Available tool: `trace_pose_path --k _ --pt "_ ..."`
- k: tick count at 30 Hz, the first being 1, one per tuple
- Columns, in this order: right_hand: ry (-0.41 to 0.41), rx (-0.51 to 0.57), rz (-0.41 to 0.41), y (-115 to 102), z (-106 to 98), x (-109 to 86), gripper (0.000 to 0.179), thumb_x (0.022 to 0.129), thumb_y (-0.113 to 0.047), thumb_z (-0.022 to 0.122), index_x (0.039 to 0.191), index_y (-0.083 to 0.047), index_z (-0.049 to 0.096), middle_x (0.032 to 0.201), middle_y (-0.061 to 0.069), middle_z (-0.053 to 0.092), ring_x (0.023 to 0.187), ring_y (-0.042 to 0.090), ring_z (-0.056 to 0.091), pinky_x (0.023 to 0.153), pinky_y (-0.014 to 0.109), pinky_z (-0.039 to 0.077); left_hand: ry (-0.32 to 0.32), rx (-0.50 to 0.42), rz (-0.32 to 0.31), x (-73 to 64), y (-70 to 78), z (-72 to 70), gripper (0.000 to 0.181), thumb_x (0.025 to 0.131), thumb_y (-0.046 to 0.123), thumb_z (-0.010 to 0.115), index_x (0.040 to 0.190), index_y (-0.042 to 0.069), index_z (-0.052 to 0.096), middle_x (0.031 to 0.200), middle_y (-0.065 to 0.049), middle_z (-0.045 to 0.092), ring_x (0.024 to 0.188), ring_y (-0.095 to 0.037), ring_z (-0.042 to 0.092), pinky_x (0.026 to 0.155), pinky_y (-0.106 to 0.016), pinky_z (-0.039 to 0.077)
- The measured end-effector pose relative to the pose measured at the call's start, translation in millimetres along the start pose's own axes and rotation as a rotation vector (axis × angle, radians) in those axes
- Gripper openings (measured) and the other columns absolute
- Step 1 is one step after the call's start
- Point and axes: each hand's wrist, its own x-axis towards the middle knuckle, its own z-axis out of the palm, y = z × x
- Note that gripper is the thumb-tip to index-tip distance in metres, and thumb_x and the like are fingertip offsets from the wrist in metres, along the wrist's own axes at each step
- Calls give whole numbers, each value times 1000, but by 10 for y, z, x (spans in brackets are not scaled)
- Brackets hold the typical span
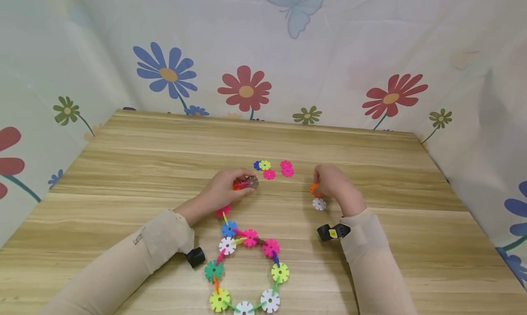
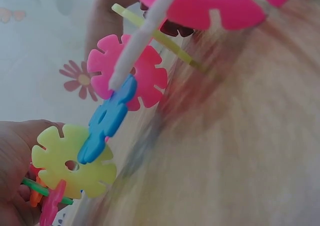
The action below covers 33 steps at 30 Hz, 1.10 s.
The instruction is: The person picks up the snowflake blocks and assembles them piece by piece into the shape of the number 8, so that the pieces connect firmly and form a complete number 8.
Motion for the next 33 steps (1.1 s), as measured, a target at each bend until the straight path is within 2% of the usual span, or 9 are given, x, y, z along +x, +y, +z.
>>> trace_pose_path --k 7,9,15,19,24,27,33 --pt "65 151 -61 -88 7 57 15 87 -7 68 94 0 57 78 8 59 59 15 54 57 26 44 -2 -6 -11 -28 -25 -11 38 88 23 71 123 11 63 115 -5 68 105 -20 64 95 -37 51" --pt "87 188 -68 -128 26 72 14 88 -7 67 97 1 59 80 9 60 58 13 57 57 26 49 -4 -8 -19 -37 -34 -14 38 88 23 70 124 12 62 114 -5 68 105 -20 64 95 -37 51" --pt "201 295 -135 -287 129 96 18 88 -1 65 104 5 60 87 17 66 68 18 67 66 33 57 -10 -17 -55 -56 -61 -11 41 89 24 70 127 15 60 111 -4 68 102 -19 63 92 -37 52" --pt "268 345 -187 -433 233 106 17 87 -3 67 102 4 61 88 17 67 72 19 68 66 32 58 -21 -40 -57 -52 -74 -11 44 88 23 71 129 15 58 115 -4 67 107 -20 63 96 -37 51" --pt "257 304 -273 -606 353 73 14 88 -8 68 98 -1 60 85 14 70 69 20 67 59 25 56 -23 -58 -45 -42 -70 -14 45 87 21 71 130 15 58 121 -4 65 112 -20 62 99 -37 50" --pt "258 234 -327 -672 399 44 13 88 -11 68 95 -5 59 82 11 71 65 17 66 57 23 53 -22 -56 -39 -31 -59 -14 45 87 21 71 129 14 59 123 -5 65 112 -20 63 99 -36 50" --pt "378 68 -431 -739 478 12 13 87 -14 71 90 -8 60 74 4 70 61 7 60 56 20 49 -26 -41 -32 -7 -39 -7 45 87 22 71 129 13 59 126 -6 64 113 -21 62 99 -35 50"
